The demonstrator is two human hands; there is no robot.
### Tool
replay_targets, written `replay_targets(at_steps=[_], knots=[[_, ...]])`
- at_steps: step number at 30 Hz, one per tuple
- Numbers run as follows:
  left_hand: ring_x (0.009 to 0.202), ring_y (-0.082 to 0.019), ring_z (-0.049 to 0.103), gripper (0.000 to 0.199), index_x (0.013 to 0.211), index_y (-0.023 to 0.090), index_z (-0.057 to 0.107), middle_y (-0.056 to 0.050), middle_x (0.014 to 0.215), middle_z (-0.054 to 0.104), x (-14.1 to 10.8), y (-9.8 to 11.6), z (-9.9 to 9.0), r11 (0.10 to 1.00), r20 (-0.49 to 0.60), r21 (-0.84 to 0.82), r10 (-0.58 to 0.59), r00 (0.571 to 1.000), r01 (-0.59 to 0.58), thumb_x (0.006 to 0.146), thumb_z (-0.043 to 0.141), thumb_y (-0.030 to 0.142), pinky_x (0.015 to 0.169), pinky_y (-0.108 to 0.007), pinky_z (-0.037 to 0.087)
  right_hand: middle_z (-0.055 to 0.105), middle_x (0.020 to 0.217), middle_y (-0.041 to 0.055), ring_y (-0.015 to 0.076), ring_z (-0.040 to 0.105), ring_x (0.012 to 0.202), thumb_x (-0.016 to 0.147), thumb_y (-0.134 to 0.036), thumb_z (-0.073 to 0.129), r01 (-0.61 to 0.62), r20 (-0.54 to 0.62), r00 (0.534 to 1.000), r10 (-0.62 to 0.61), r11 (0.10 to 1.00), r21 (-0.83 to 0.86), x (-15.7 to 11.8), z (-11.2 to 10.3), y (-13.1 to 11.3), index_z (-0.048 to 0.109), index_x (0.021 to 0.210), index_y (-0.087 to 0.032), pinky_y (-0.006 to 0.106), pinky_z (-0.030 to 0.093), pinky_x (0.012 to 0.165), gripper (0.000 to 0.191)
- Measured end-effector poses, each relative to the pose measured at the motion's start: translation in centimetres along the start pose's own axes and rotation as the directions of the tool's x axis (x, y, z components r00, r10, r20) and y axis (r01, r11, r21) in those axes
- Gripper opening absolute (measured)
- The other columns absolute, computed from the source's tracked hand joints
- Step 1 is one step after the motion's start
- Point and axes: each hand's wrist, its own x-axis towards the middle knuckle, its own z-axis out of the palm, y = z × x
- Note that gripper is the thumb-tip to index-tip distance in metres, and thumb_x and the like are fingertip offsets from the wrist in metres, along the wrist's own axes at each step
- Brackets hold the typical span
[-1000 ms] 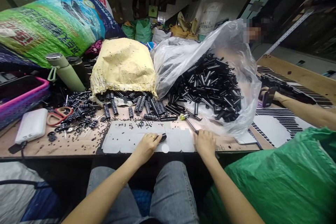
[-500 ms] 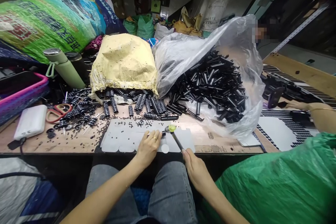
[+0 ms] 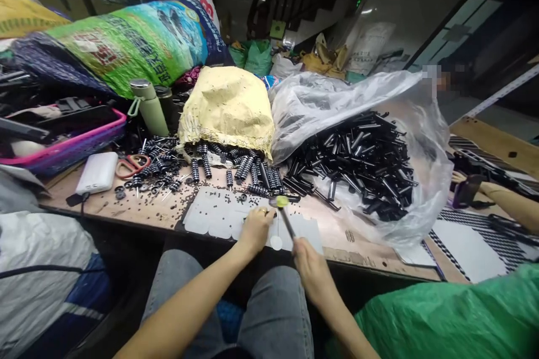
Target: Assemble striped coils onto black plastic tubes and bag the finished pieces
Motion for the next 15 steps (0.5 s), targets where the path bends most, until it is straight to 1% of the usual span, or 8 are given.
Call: replay_targets(at_steps=[2,4,6,9,11,12,13,15], knots=[[0.074,-0.018,0.056,0.038,0.112,0.013,0.053,-0.010,0.084,0.061,0.2,-2.7,-3.5,0.996,-0.081,0.022,-0.085,0.993,0.087,0.080,0.034,0.003,0.062,-0.028,0.047,0.055,0.057,0.0012,0.0174,0.054,0.055,0.086,-0.051,0.015,-0.064,-0.076,0.995,0.059,0.996,-0.057,0.6,-1.3,2.2,0.043,0.069,-0.022,0.025,0.036,0.053,0.044],[0.078,-0.021,0.055,0.039,0.114,0.009,0.051,-0.014,0.089,0.060,-1.2,-6.9,-8.7,0.968,-0.216,0.067,-0.221,0.951,0.240,0.082,0.030,0.005,0.066,-0.034,0.047,0.058,0.060,0.0027,0.0190,0.057,0.059,0.085,-0.051,0.019,-0.123,-0.095,0.989,0.110,0.983,-0.138,1.2,-2.2,4.9,0.046,0.069,-0.022,0.025,0.036,0.054,0.043],[0.085,-0.025,0.053,0.033,0.110,0.013,0.055,-0.012,0.093,0.058,-4.0,-11.4,-15.0,0.816,-0.497,0.133,-0.436,0.750,0.562,0.083,0.036,0.015,0.071,-0.042,0.046,0.060,0.063,0.0043,0.0207,0.059,0.064,0.084,-0.050,0.021,-0.156,-0.086,0.986,0.140,0.963,-0.218,1.6,-2.7,7.5,0.047,0.068,-0.022,0.026,0.037,0.055,0.042],[0.107,-0.035,0.040,0.037,0.116,0.018,0.050,-0.010,0.111,0.051,-7.6,-15.5,-22.3,0.546,-0.734,0.119,-0.514,0.444,0.829,0.081,0.043,0.029,0.085,-0.060,0.032,0.061,0.065,0.0058,0.0232,0.059,0.064,0.085,-0.050,0.022,-0.187,-0.080,0.982,0.170,0.913,-0.363,2.0,-2.8,10.3,0.048,0.070,-0.022,0.029,0.036,0.055,0.041],[0.114,-0.038,0.033,0.046,0.120,0.016,0.045,-0.013,0.120,0.043,-7.7,-15.7,-23.3,0.469,-0.764,0.083,-0.537,0.359,0.879,0.078,0.048,0.035,0.087,-0.060,0.030,0.062,0.066,0.0064,0.0241,0.058,0.062,0.085,-0.051,0.023,-0.192,-0.097,0.981,0.166,0.870,-0.454,2.3,-2.8,11.1,0.048,0.073,-0.022,0.030,0.036,0.055,0.040],[0.112,-0.037,0.036,0.047,0.119,0.013,0.046,-0.014,0.119,0.044,-6.9,-15.3,-22.5,0.488,-0.730,0.074,-0.568,0.381,0.870,0.078,0.049,0.036,0.087,-0.057,0.033,0.061,0.069,0.0067,0.0243,0.058,0.063,0.085,-0.051,0.023,-0.188,-0.115,0.982,0.150,0.851,-0.491,2.5,-2.9,11.3,0.049,0.074,-0.022,0.031,0.036,0.055,0.040],[0.107,-0.034,0.041,0.046,0.117,0.011,0.047,-0.015,0.114,0.047,-5.6,-14.8,-20.9,0.538,-0.662,0.073,-0.603,0.445,0.839,0.078,0.048,0.035,0.085,-0.052,0.037,0.061,0.072,0.0070,0.0244,0.058,0.066,0.086,-0.050,0.024,-0.175,-0.136,0.983,0.121,0.833,-0.525,2.7,-2.9,11.5,0.049,0.075,-0.022,0.031,0.036,0.056,0.039],[0.098,-0.028,0.049,0.040,0.115,0.012,0.050,-0.014,0.103,0.054,-2.3,-13.5,-16.3,0.726,-0.391,0.066,-0.612,0.687,0.685,0.080,0.044,0.031,0.082,-0.043,0.042,0.059,0.077,0.0078,0.0248,0.057,0.074,0.086,-0.048,0.027,-0.136,-0.177,0.983,0.037,0.794,-0.593,3.2,-2.9,11.9,0.049,0.075,-0.021,0.032,0.037,0.059,0.037]])
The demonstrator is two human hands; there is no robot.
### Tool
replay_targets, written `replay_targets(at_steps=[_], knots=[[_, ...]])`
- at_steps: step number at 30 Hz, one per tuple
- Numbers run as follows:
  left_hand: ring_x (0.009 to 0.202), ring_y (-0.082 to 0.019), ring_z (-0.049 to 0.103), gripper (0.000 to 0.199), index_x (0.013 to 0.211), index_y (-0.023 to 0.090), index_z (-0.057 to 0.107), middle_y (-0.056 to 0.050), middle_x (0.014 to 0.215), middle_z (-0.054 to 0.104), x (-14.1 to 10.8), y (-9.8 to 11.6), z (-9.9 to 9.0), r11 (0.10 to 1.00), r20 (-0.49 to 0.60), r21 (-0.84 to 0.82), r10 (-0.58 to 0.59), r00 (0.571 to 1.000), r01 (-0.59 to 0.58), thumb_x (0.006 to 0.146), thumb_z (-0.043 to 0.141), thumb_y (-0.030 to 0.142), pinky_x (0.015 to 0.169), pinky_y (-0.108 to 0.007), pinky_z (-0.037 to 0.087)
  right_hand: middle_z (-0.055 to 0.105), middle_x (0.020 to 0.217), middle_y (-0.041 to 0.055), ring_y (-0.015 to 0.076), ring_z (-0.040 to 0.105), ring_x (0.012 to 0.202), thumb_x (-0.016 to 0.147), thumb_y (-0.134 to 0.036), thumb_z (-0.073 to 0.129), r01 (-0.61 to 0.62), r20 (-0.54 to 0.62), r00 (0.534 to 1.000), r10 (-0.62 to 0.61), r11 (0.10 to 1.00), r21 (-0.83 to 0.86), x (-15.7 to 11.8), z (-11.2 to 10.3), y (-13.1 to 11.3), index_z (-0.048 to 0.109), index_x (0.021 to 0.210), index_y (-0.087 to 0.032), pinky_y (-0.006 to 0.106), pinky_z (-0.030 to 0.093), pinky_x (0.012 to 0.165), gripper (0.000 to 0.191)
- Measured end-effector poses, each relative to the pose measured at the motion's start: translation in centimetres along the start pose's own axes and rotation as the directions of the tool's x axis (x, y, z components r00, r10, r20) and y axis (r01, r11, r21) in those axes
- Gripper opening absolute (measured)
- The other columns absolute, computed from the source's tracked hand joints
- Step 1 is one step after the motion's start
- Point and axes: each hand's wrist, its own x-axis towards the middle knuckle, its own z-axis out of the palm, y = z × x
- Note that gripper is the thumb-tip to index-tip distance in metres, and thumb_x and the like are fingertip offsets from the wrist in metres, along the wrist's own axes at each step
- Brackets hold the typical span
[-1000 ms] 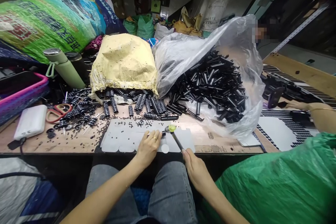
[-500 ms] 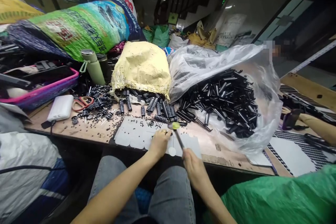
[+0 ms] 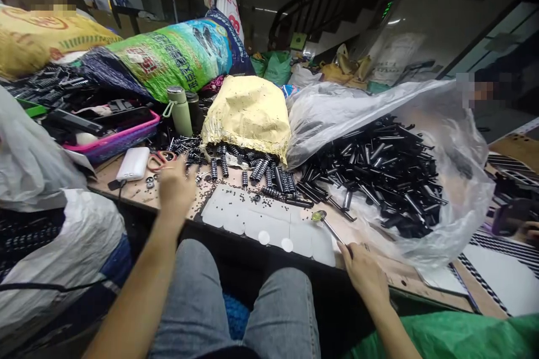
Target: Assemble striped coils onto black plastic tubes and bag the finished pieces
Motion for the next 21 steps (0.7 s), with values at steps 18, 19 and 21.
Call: replay_targets(at_steps=[18,19,21], knots=[[0.100,-0.022,0.047,0.023,0.068,0.015,0.061,-0.011,0.101,0.055,0.6,4.9,14.0,0.615,0.439,-0.198,0.752,0.492,-0.763,0.078,0.041,0.007,0.081,-0.035,0.038,0.034,0.135,0.0070,0.0245,0.030,0.121,0.067,-0.010,0.057,0.620,-0.133,0.785,-0.605,0.769,0.157,14.6,-3.8,-15.3,0.043,0.120,-0.021,0.039,0.030,0.096,0.056],[0.102,-0.022,0.046,0.024,0.070,0.015,0.061,-0.011,0.102,0.055,0.5,4.8,14.1,0.616,0.423,-0.192,0.754,0.502,-0.764,0.078,0.040,0.006,0.083,-0.036,0.037,0.031,0.137,0.0066,0.0263,0.027,0.123,0.059,-0.009,0.064,0.655,-0.094,0.755,-0.648,0.741,0.150,15.9,-4.0,-15.9,0.042,0.121,-0.023,0.040,0.028,0.097,0.067],[0.101,-0.021,0.047,0.025,0.074,0.016,0.061,-0.009,0.098,0.058,0.2,4.6,14.2,0.635,0.394,-0.175,0.746,0.537,-0.752,0.077,0.039,0.004,0.086,-0.037,0.035,0.034,0.135,0.0084,0.0297,0.029,0.122,0.047,-0.011,0.072,0.698,-0.022,0.711,-0.702,0.702,0.142,18.1,-4.2,-16.5,0.043,0.121,-0.023,0.045,0.026,0.098,0.080]])
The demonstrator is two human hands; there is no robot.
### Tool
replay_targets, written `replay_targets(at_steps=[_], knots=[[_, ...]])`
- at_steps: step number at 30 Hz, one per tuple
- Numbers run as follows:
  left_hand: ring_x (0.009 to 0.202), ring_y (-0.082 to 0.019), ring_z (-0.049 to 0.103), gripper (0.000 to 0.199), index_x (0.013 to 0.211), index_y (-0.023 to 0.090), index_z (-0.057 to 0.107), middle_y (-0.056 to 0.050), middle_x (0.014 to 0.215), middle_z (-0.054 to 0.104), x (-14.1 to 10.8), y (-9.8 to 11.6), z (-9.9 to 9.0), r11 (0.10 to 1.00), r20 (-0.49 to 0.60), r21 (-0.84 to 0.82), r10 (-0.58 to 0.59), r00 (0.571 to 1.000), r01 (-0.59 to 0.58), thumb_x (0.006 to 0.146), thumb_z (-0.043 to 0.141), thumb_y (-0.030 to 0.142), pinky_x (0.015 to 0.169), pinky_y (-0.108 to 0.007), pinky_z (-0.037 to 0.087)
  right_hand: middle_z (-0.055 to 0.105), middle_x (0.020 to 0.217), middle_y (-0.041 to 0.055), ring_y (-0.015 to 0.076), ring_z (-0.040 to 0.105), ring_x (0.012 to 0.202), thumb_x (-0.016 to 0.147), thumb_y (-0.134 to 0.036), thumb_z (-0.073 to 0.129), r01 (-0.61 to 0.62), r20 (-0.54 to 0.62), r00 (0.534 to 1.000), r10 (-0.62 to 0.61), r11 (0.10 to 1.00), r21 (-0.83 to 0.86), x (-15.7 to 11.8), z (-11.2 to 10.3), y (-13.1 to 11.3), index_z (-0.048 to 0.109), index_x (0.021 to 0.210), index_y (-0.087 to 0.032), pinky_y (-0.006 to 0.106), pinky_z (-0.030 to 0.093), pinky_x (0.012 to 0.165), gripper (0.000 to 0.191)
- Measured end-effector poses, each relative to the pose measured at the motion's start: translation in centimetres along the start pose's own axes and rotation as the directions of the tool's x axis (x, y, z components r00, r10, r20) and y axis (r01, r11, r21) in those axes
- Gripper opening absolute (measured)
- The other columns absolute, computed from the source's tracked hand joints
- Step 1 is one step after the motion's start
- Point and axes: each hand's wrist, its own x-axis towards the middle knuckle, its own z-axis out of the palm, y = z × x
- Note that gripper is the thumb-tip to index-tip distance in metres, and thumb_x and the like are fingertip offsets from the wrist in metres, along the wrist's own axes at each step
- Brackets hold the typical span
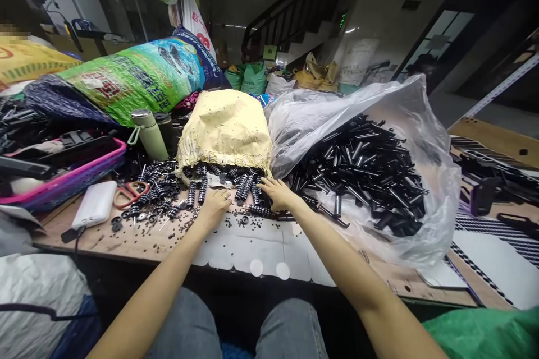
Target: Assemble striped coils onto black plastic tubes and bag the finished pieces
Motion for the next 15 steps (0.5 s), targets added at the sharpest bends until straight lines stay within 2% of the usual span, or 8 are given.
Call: replay_targets(at_steps=[3,5,7,9,12,15], knots=[[0.092,-0.022,0.051,0.023,0.077,0.016,0.060,-0.009,0.086,0.060,-0.4,0.3,0.4,0.997,-0.041,0.008,-0.076,0.996,0.077,0.077,0.040,0.005,0.087,-0.042,0.033,0.044,0.126,0.0100,0.0297,0.037,0.116,0.041,-0.018,0.076,0.039,0.053,0.998,-0.039,0.999,-0.005,1.3,-0.2,1.0,0.045,0.120,-0.021,0.046,0.027,0.096,0.084],[0.095,-0.024,0.049,0.021,0.088,0.015,0.060,-0.011,0.094,0.059,0.0,0.7,0.7,0.986,-0.072,-0.033,-0.163,0.984,0.161,0.080,0.040,0.013,0.088,-0.046,0.031,0.045,0.123,0.0108,0.0290,0.039,0.113,0.042,-0.024,0.076,0.040,0.042,0.998,-0.039,0.999,-0.009,1.3,-0.3,1.0,0.044,0.121,-0.019,0.044,0.028,0.096,0.086],[0.100,-0.025,0.047,0.026,0.101,0.014,0.055,-0.012,0.104,0.055,1.4,1.2,0.8,0.951,-0.071,-0.139,-0.286,0.956,0.275,0.082,0.037,0.019,0.088,-0.044,0.033,0.042,0.124,0.0124,0.0293,0.038,0.114,0.043,-0.028,0.076,0.018,0.008,1.000,-0.017,1.000,-0.013,0.7,-0.2,0.8,0.039,0.124,-0.016,0.043,0.028,0.097,0.090],[0.101,-0.025,0.047,0.033,0.112,0.012,0.048,-0.014,0.107,0.053,3.7,1.7,1.2,0.902,-0.026,-0.238,-0.376,0.926,0.360,0.083,0.035,0.019,0.084,-0.039,0.037,0.037,0.127,0.0145,0.0300,0.035,0.116,0.047,-0.030,0.074,-0.024,-0.040,0.999,0.023,1.000,-0.017,-0.2,-0.3,0.4,0.033,0.128,-0.013,0.043,0.026,0.098,0.093],[0.094,-0.026,0.053,0.043,0.119,0.009,0.041,-0.017,0.100,0.055,7.3,2.1,1.8,0.861,0.060,-0.291,-0.418,0.906,0.417,0.077,0.041,0.012,0.077,-0.036,0.041,0.031,0.131,0.0170,0.0301,0.029,0.120,0.053,-0.032,0.071,-0.094,-0.113,0.989,0.091,0.995,-0.024,-2.4,-0.8,-0.3,0.024,0.131,-0.009,0.042,0.023,0.101,0.094],[0.087,-0.026,0.057,0.048,0.116,0.007,0.042,-0.019,0.098,0.055,8.8,2.3,1.9,0.823,0.130,-0.340,-0.437,0.890,0.454,0.069,0.047,0.007,0.073,-0.036,0.043,0.027,0.132,0.0161,0.0286,0.027,0.122,0.058,-0.031,0.069,-0.154,-0.218,0.963,0.156,0.988,0.025,-5.7,-1.3,-1.1,0.019,0.133,-0.010,0.041,0.025,0.102,0.092]])
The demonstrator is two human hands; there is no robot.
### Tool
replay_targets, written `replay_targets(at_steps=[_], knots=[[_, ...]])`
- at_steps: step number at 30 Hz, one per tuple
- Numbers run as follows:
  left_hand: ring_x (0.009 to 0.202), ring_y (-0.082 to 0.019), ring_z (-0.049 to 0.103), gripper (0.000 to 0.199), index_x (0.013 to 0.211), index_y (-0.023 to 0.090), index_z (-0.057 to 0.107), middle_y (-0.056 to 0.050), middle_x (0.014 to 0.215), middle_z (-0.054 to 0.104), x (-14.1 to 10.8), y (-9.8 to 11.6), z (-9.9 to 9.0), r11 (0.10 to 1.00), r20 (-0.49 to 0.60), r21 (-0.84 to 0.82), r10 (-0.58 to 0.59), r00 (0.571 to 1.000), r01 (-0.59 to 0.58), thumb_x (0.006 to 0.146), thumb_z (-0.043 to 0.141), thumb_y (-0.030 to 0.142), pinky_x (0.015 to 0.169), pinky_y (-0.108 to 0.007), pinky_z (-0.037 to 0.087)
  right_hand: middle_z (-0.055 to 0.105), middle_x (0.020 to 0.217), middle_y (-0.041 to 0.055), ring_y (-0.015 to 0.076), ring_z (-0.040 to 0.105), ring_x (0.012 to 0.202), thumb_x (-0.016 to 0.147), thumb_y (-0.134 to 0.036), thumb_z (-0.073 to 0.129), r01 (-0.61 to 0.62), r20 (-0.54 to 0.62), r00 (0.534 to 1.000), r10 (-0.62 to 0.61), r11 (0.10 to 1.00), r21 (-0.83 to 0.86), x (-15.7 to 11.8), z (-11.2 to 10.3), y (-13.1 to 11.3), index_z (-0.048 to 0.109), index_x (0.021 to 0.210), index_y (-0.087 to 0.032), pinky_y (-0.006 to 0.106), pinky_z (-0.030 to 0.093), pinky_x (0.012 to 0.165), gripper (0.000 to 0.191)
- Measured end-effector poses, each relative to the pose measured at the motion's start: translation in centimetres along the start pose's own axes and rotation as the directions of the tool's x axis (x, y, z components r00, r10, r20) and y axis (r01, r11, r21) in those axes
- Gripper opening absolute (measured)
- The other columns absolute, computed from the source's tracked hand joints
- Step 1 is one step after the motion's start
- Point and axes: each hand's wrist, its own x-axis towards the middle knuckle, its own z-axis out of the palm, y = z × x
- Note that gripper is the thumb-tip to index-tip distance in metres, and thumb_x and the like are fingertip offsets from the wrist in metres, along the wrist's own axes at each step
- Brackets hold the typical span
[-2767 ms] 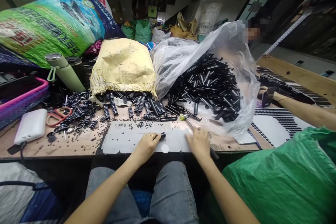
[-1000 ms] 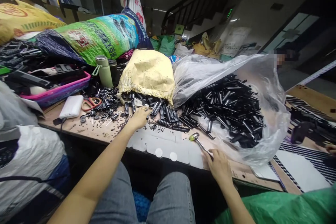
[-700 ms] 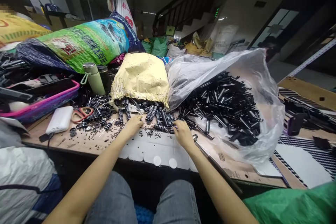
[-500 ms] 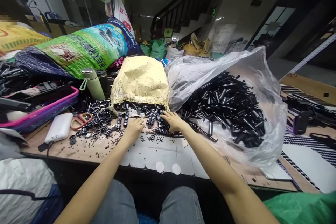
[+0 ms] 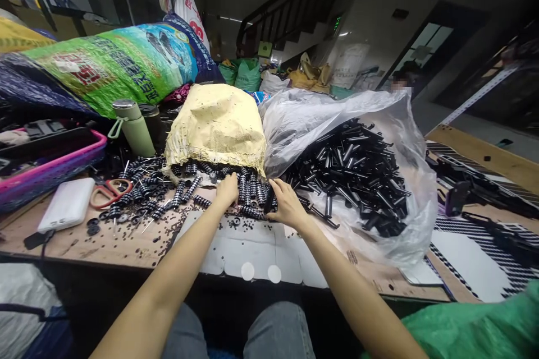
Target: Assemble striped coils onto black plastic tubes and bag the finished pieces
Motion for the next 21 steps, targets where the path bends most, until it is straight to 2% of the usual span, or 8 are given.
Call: replay_targets(at_steps=[3,5,6,8,10,13,17,21], knots=[[0.094,-0.022,0.055,0.052,0.125,0.011,0.033,-0.018,0.117,0.046,-1.5,0.3,-0.5,0.994,-0.015,-0.098,0.057,0.998,-0.058,0.073,0.040,0.007,0.078,-0.034,0.043,0.027,0.133,0.0126,0.0277,0.027,0.123,0.061,-0.030,0.067,-0.038,-0.084,0.995,0.048,0.993,0.116,-4.1,-0.8,-0.4,0.016,0.134,-0.018,0.042,0.028,0.101,0.091],[0.090,-0.018,0.055,0.055,0.130,0.016,0.026,-0.014,0.118,0.046,-3.6,0.6,-1.0,0.933,-0.040,-0.345,0.095,0.995,-0.103,0.076,0.037,0.010,0.078,-0.031,0.045,0.027,0.134,0.0113,0.0282,0.025,0.125,0.061,-0.031,0.067,-0.048,-0.086,0.994,0.066,0.980,0.193,-6.7,-0.8,-0.9,0.013,0.135,-0.021,0.044,0.029,0.101,0.092],[0.083,-0.016,0.056,0.056,0.130,0.018,0.025,-0.011,0.112,0.050,-4.7,0.9,-1.2,0.853,-0.040,-0.513,0.090,0.995,-0.097,0.076,0.038,0.012,0.073,-0.030,0.046,0.026,0.135,0.0110,0.0284,0.024,0.125,0.062,-0.032,0.068,-0.055,-0.074,0.994,0.074,0.972,0.227,-7.8,-0.7,-1.2,0.012,0.135,-0.022,0.045,0.029,0.101,0.092],[0.063,-0.012,0.054,0.052,0.128,0.019,0.028,-0.006,0.092,0.056,-6.7,1.8,-1.5,0.588,0.018,-0.809,0.041,0.999,-0.009,0.077,0.040,0.020,0.057,-0.026,0.047,0.025,0.136,0.0110,0.0283,0.023,0.127,0.061,-0.033,0.068,-0.075,-0.046,0.995,0.091,0.955,0.286,-9.4,-0.3,-1.8,0.011,0.135,-0.023,0.046,0.027,0.102,0.094],[0.048,-0.008,0.047,0.044,0.121,0.019,0.036,-0.001,0.075,0.054,-8.5,2.9,-1.6,0.325,0.114,-0.939,-0.005,0.993,0.109,0.080,0.041,0.033,0.042,-0.020,0.040,0.024,0.137,0.0117,0.0275,0.021,0.127,0.061,-0.034,0.069,-0.092,-0.025,0.994,0.107,0.936,0.340,-10.4,0.2,-2.5,0.009,0.136,-0.021,0.046,0.026,0.104,0.097],[0.035,-0.003,0.035,0.043,0.109,0.018,0.047,0.005,0.061,0.046,-10.5,4.5,-1.7,0.099,0.224,-0.969,-0.019,0.975,0.224,0.077,0.045,0.047,0.031,-0.014,0.026,0.023,0.137,0.0135,0.0274,0.021,0.127,0.059,-0.038,0.070,-0.101,-0.022,0.992,0.122,0.901,0.423,-10.8,0.4,-3.5,0.007,0.136,-0.020,0.046,0.025,0.104,0.101],[0.028,-0.002,0.030,0.049,0.114,0.020,0.047,0.008,0.051,0.041,-12.7,6.0,-2.1,0.033,0.321,-0.947,-0.008,0.947,0.321,0.074,0.050,0.050,0.028,-0.013,0.019,0.023,0.135,0.0142,0.0284,0.021,0.127,0.058,-0.043,0.070,-0.037,-0.050,0.996,0.074,0.855,0.518,-10.6,-0.6,-5.0,0.011,0.135,-0.019,0.046,0.024,0.104,0.100],[0.032,-0.005,0.039,0.050,0.110,0.015,0.052,0.006,0.052,0.047,-14.2,7.1,-2.1,-0.038,0.358,-0.934,-0.071,0.931,0.356,0.072,0.054,0.046,0.031,-0.016,0.029,0.025,0.135,0.0136,0.0269,0.022,0.127,0.056,-0.038,0.071,0.071,-0.125,0.992,0.004,0.804,0.590,-10.0,-2.0,-6.3,0.013,0.134,-0.018,0.043,0.023,0.105,0.100]])
